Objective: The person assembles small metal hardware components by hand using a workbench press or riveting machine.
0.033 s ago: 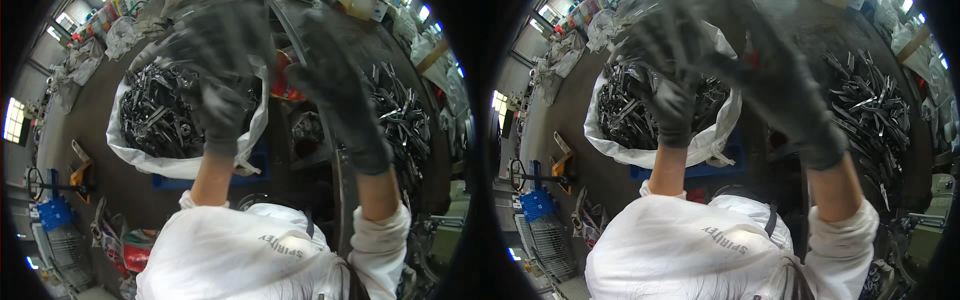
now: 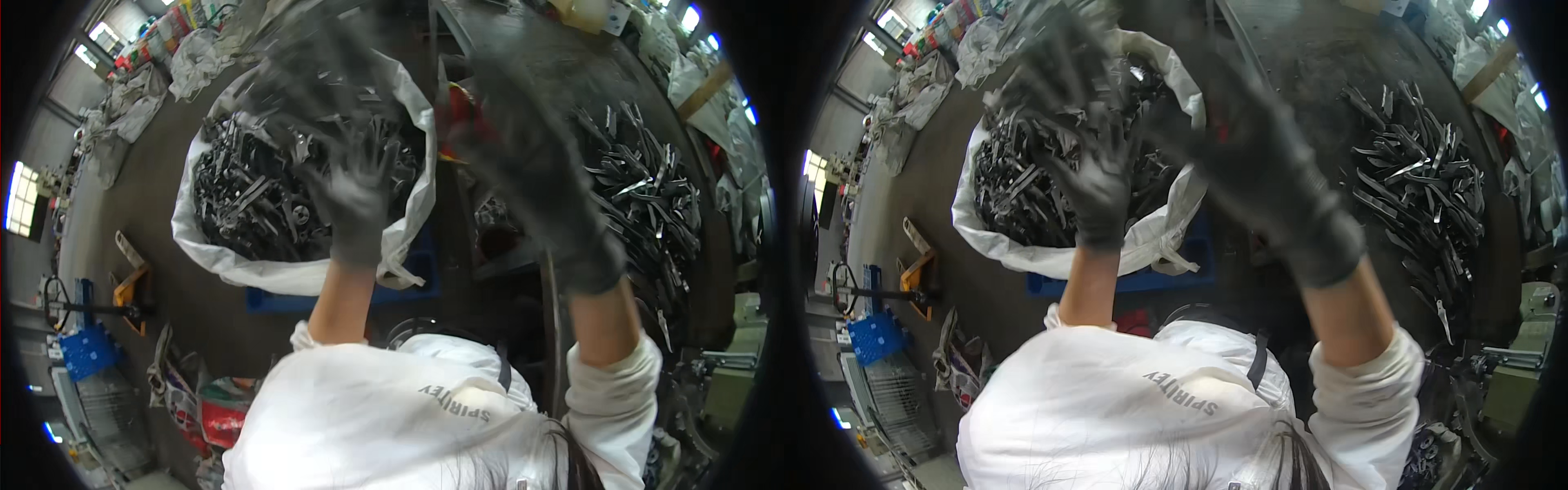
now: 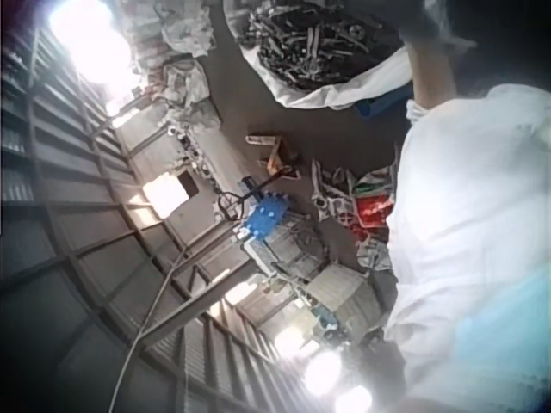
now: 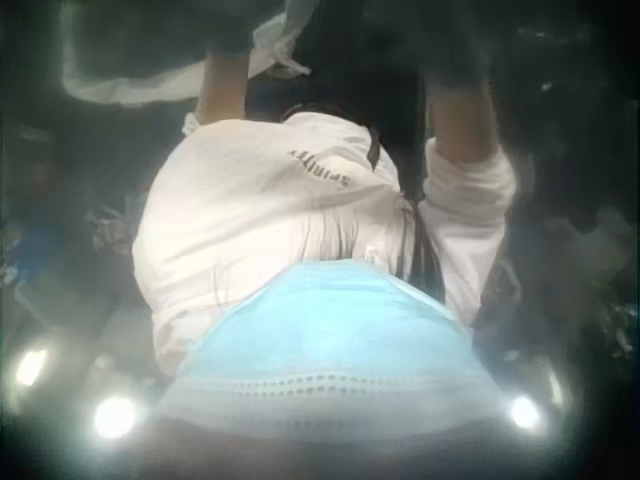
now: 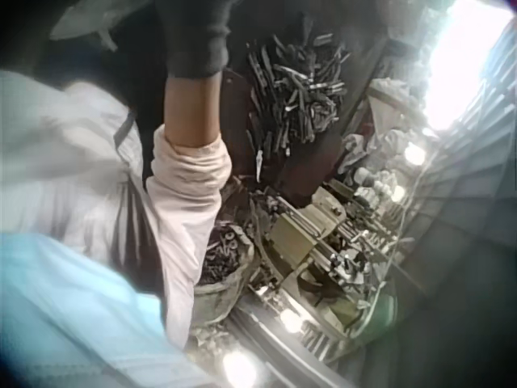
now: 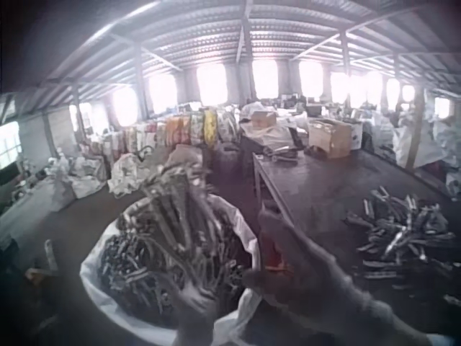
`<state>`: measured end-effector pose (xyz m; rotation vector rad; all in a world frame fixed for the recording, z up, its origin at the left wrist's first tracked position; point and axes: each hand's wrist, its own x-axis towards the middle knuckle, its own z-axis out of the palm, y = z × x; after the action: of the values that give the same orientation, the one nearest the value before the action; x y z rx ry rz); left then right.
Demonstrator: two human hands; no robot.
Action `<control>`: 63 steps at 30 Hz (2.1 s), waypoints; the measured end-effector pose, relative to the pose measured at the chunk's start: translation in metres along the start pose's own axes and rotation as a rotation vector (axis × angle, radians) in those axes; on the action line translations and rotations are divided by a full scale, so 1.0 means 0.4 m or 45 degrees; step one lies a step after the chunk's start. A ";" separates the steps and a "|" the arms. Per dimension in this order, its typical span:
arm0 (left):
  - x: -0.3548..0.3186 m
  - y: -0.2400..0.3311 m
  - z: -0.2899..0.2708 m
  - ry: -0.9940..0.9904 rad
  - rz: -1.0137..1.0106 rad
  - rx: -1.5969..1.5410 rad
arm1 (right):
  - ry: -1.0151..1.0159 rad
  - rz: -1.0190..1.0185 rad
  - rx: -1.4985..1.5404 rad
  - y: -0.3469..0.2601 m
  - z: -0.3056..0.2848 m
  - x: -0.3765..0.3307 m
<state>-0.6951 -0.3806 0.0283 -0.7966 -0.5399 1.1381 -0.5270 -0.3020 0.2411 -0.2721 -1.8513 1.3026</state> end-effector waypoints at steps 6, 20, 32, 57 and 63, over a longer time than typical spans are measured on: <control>0.121 -0.052 -0.227 0.373 0.790 1.315 | -0.184 0.663 -0.138 0.134 -0.141 -0.392; 0.869 -0.255 -0.488 -0.704 0.305 4.184 | 1.180 1.043 0.074 -0.071 -0.389 -1.106; 0.882 -0.366 -0.514 -1.202 0.235 4.616 | 2.076 1.313 -1.579 -0.422 -0.830 -1.772; 0.786 -0.822 -0.931 0.041 -1.205 3.124 | 1.481 1.103 -1.706 -0.219 -0.909 -1.456; 0.810 -0.832 -0.951 -0.092 -1.352 3.029 | 1.958 0.474 0.142 -0.140 -0.844 -1.320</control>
<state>-0.1099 -0.2492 0.0512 1.4676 0.5077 0.1646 0.0660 -0.4118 0.0609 -1.1871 -0.4092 0.8754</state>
